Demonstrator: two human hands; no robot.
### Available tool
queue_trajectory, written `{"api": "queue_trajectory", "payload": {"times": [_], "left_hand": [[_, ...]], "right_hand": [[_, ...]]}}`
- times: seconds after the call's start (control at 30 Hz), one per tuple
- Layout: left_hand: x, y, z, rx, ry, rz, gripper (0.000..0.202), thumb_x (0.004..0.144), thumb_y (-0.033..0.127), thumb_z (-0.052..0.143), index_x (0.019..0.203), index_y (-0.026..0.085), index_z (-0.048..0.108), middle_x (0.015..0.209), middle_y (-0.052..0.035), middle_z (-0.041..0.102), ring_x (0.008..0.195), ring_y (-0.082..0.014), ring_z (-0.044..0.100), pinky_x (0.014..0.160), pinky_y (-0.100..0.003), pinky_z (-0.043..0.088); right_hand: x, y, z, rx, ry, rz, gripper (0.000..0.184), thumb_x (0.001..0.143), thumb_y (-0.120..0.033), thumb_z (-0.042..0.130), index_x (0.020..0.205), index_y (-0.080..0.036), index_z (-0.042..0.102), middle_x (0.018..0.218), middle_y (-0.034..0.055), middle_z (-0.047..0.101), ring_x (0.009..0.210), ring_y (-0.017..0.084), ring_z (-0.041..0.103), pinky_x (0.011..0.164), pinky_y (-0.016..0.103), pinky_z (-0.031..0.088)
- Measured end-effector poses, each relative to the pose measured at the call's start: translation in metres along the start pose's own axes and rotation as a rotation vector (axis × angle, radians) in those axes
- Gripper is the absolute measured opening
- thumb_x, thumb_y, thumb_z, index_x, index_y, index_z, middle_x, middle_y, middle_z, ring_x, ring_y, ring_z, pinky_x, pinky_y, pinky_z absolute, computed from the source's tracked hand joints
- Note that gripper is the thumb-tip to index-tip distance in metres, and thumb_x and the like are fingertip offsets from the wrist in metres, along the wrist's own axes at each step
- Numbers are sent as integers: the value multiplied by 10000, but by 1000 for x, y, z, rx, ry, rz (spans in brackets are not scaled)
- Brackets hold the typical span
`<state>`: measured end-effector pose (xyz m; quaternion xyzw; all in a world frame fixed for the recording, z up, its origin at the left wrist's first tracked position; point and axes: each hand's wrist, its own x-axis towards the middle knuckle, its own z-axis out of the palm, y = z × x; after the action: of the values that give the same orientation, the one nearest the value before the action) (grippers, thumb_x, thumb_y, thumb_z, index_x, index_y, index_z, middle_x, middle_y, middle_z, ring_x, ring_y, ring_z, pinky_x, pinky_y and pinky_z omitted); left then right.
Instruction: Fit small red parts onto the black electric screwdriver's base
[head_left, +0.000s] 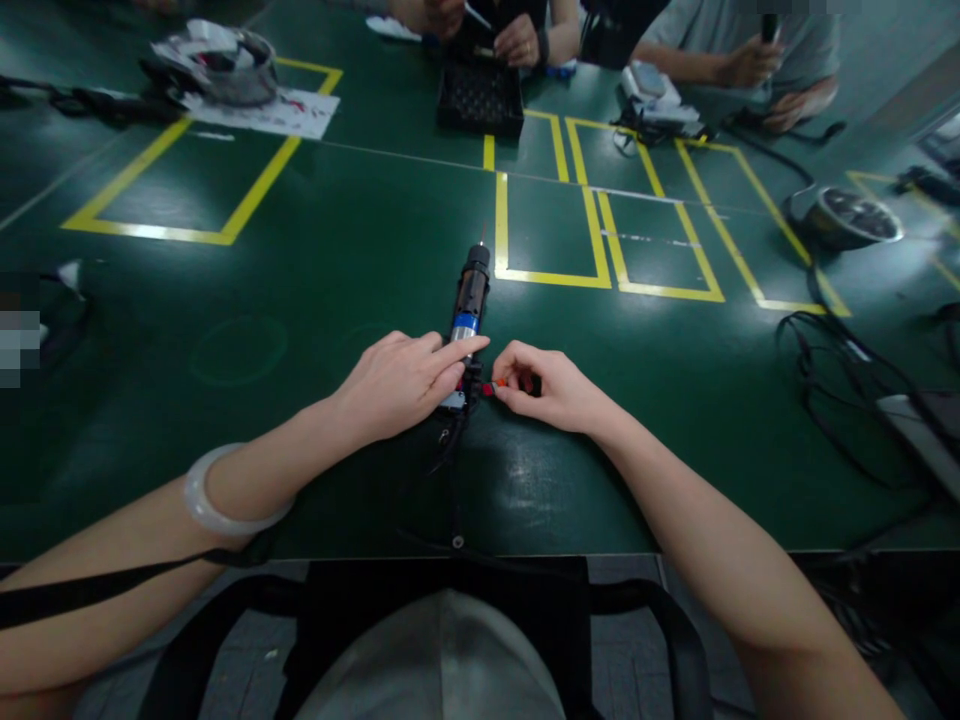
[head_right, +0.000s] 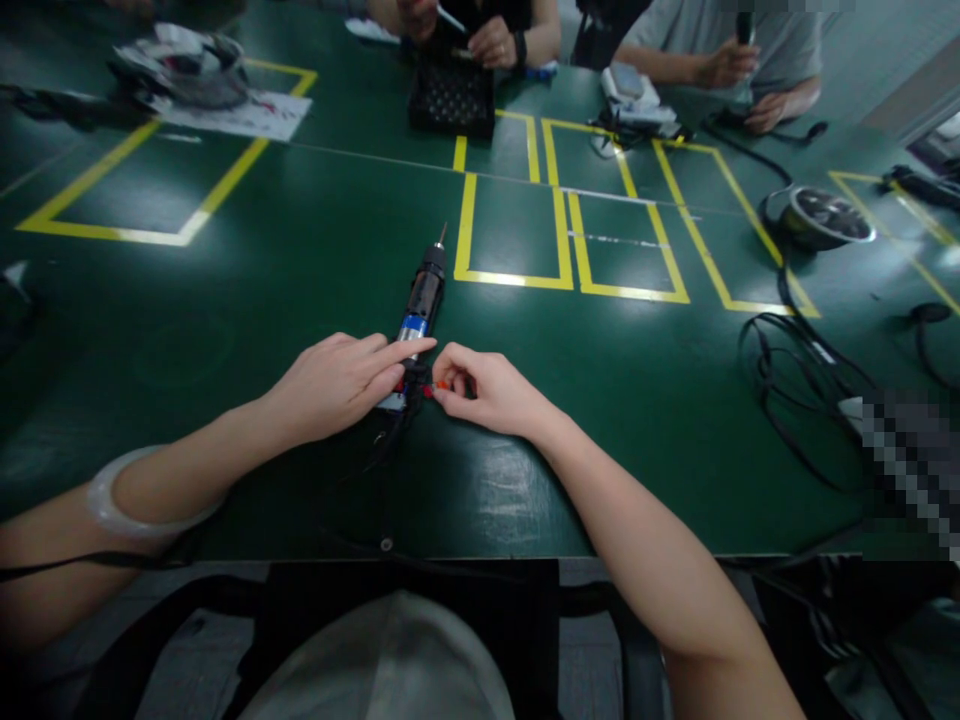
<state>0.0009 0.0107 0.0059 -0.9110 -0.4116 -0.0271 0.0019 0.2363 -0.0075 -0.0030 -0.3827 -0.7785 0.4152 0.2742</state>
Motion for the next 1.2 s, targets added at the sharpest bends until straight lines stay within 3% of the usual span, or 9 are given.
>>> {"api": "queue_trajectory", "payload": {"times": [0.17, 0.5, 0.73, 0.97, 1.2], "left_hand": [[-1, -1, -1, -11, -6, -4, 534, 1057, 374, 252, 1536, 276, 467, 981, -83, 670, 834, -220, 632, 777, -353, 430], [0, -1, -3, -38, -14, 2, 534, 1056, 371, 248, 1531, 275, 472, 990, -82, 669, 841, -217, 633, 784, -354, 431], [-1, -2, -2, -53, -8, 10, 530, 1059, 379, 250, 1522, 266, 482, 977, -85, 669, 840, -219, 632, 779, -353, 428], [-1, 1, -2, -31, -11, 2, 542, 1063, 412, 235, 1527, 272, 478, 988, -95, 670, 854, -240, 640, 771, -371, 437], [-2, 10, -3, -16, -14, -73, 671, 983, 663, 348, 1534, 297, 461, 1035, -98, 667, 925, -282, 656, 826, -394, 448]], "right_hand": [[1, 2, 3, 66, -19, -27, 84, 885, -195, 636, 945, -182, 578, 754, -35, 562, 629, 96, 510, 580, 229, 383], [1, 0, 2, -122, -85, -153, 83, 941, -139, 577, 991, -195, 613, 947, 30, 600, 766, 137, 563, 705, 266, 462], [2, -1, 4, -143, -3, -195, 133, 957, -128, 558, 994, -209, 658, 1045, 70, 587, 1016, 191, 589, 908, 338, 476], [5, -3, 14, -117, 19, -112, 73, 931, -118, 572, 933, -190, 585, 842, 2, 589, 739, 126, 559, 694, 250, 444], [4, 2, 16, -38, 40, -83, 110, 899, -131, 578, 972, -197, 530, 823, -10, 606, 717, 122, 576, 653, 244, 451]]}}
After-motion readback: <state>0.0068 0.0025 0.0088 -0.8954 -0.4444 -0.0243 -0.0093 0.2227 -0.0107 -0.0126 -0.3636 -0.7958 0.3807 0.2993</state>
